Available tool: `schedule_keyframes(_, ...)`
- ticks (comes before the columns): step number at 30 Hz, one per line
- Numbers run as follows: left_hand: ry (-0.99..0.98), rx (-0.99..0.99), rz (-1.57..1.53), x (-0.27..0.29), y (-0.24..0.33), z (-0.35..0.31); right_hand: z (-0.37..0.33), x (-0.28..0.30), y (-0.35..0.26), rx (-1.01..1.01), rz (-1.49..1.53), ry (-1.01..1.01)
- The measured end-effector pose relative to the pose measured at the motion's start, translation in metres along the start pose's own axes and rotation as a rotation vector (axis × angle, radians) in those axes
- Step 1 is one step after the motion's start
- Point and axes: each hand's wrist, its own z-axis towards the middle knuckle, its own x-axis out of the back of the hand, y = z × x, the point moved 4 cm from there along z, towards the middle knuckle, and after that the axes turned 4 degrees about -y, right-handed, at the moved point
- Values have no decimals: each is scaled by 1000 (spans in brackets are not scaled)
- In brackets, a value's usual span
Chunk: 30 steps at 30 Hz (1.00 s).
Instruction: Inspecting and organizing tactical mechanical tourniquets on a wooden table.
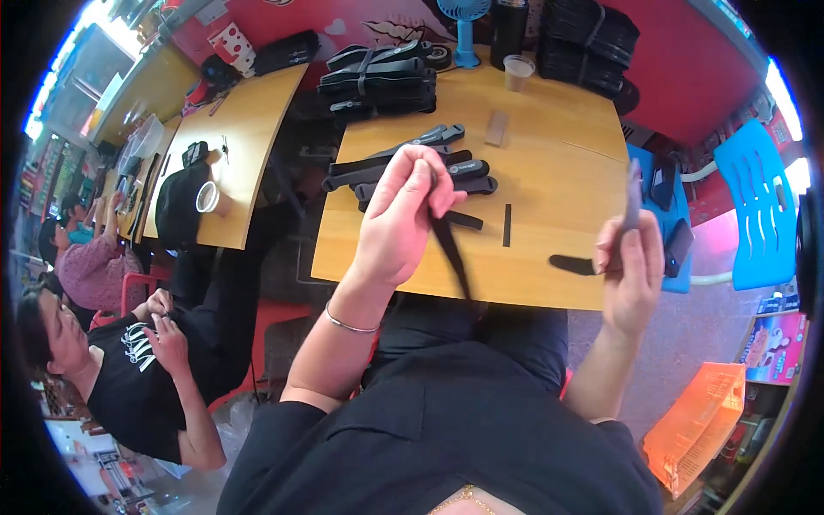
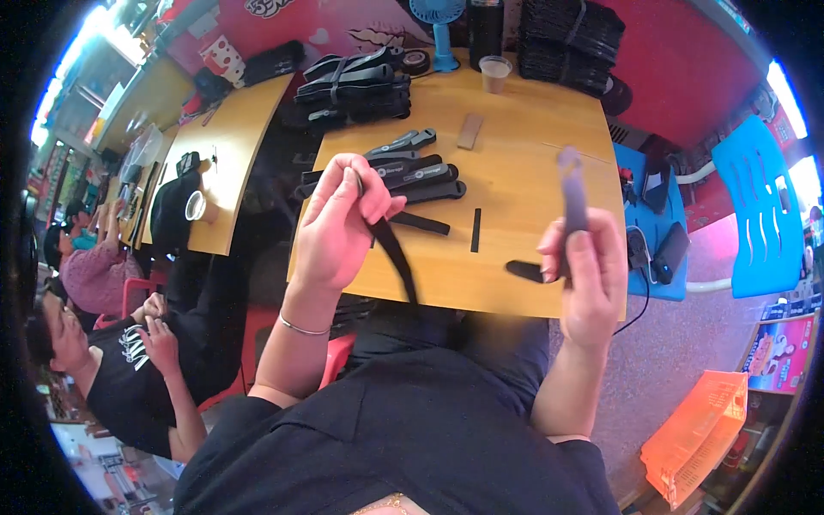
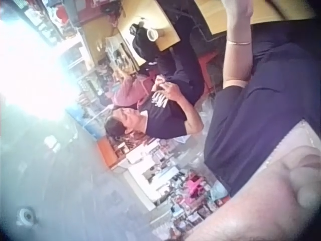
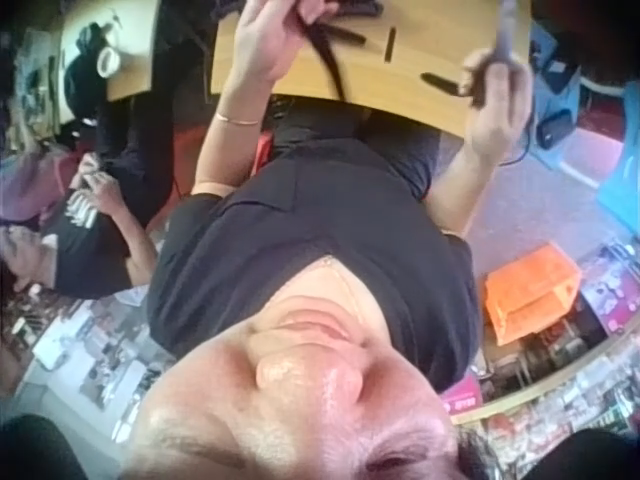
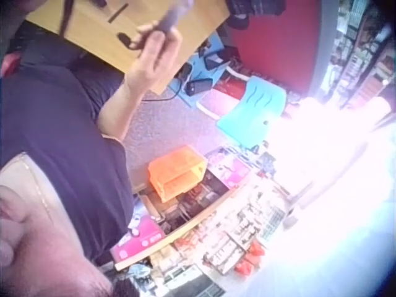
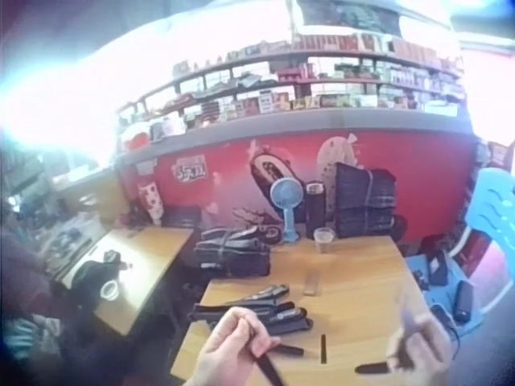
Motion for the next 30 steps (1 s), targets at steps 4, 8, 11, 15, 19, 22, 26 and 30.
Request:
schedule_keyframes(4, -70, -43, -186, 5, -10, -7, 1, -23, 5, -99, 93, -169)
schedule_keyframes(8, -88, 17, -70, -2, -10, -8, 3, -32, 13, -157, 118, -204)
schedule_keyframes(11, -118, 205, -21, -2, -7, -10, 7, -30, 8, -138, -43, -232)
schedule_keyframes(15, -388, 540, 193, -10, -10, -7, 23, -40, -6, 35, -369, 5)
schedule_keyframes(19, -528, 637, 274, -20, -19, -10, 22, -59, 2, 372, -785, -268)
schedule_keyframes(22, -601, 657, 329, -20, -25, -10, 17, -68, 7, 269, -854, -398)
schedule_keyframes(26, -712, 697, 294, -19, -36, -12, 10, -55, 22, 256, -713, -408)
schedule_keyframes(30, -677, 496, 614, -3, -44, -10, 10, -35, 23, 214, -778, -213)
